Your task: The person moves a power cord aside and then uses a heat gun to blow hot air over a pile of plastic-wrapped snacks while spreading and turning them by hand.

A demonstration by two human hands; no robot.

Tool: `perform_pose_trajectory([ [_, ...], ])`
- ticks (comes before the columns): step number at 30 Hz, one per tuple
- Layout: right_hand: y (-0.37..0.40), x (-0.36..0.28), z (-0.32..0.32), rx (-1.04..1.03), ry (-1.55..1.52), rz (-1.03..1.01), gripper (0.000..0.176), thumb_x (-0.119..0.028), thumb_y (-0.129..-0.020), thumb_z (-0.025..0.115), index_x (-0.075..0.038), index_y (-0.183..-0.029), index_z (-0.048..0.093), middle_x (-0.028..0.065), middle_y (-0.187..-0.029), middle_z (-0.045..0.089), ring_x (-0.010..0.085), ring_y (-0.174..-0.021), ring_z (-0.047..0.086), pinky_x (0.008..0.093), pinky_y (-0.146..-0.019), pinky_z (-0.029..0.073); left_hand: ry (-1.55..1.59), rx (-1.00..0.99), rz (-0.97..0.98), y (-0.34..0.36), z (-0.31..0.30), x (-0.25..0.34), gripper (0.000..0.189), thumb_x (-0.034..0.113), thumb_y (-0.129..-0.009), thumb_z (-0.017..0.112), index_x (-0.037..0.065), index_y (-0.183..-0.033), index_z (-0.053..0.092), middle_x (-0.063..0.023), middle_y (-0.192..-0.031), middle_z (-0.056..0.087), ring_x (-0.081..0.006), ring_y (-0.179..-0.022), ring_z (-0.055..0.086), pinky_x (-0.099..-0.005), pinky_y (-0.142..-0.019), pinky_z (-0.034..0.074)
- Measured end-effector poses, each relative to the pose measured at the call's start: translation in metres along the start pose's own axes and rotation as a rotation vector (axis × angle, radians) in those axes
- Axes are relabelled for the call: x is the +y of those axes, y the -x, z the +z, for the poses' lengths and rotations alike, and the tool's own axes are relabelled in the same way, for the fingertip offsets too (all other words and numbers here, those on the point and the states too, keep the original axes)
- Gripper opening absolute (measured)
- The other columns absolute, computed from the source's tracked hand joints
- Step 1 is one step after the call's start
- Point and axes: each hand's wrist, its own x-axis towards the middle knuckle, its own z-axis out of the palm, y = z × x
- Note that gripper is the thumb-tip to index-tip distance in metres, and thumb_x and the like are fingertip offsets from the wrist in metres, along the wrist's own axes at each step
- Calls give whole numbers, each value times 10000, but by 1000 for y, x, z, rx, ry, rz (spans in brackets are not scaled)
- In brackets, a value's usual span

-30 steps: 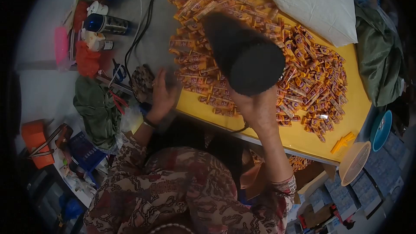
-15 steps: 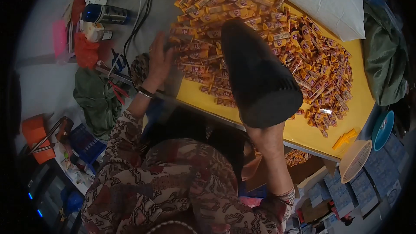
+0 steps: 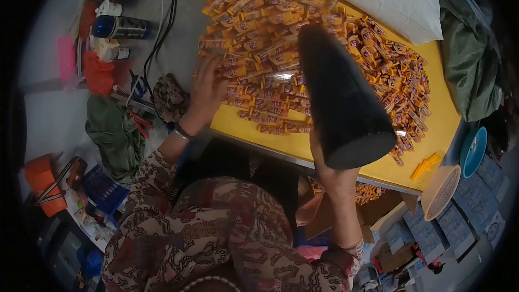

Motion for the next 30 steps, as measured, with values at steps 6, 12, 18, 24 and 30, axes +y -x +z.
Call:
perform_pose_trajectory([
  [6, 32, 11, -15, -89, 231, -95, 417, -100, -748, 718, 4, -1126, 576, 156, -1103, 612, 305, -997, 601, 344, -872, 457, -3, -119, 157, -28, 21, 39, 579, 129, -844, 614, 24, -1348, 348, -142, -1415, 312, -341, -1306, 293, -465, -1068, 286],
  [12, 32, 15, -31, 222, -189, 374, 359, -102, -760, 682, 12, -1088, 590, 159, -1080, 614, 304, -971, 603, 364, -870, 456, -31, -98, 146, -55, 41, 44, 557, 138, -867, 606, 33, -1349, 348, -143, -1419, 309, -328, -1331, 269, -473, -1090, 251],
  [18, 44, 27, -30, -55, 225, -137, 449, -56, -664, 717, 11, -1090, 593, 180, -1092, 609, 353, -1042, 576, 421, -930, 427, -211, -212, 295, -80, 58, 54, 574, 165, -884, 590, 40, -1378, 327, -127, -1473, 259, -308, -1373, 214, -532, -1098, 199],
  [24, 30, 26, -45, 133, -10, 89, 383, -76, -736, 729, 28, -1080, 598, 161, -1061, 627, 288, -963, 612, 360, -861, 466, -422, -273, 470, -105, 75, 44, 603, 195, -882, 593, 77, -1407, 322, -86, -1489, 264, -290, -1382, 214, -602, -1070, 178],
  [30, 19, 19, -36, 78, 104, -22, 351, -68, -729, 726, 9, -1052, 610, 155, -1033, 630, 291, -936, 613, 358, -838, 467, -609, -208, 444, -140, 76, 32, 604, 211, -900, 568, 149, -1434, 294, -12, -1512, 241, -238, -1394, 205, -631, -1074, 172],
])
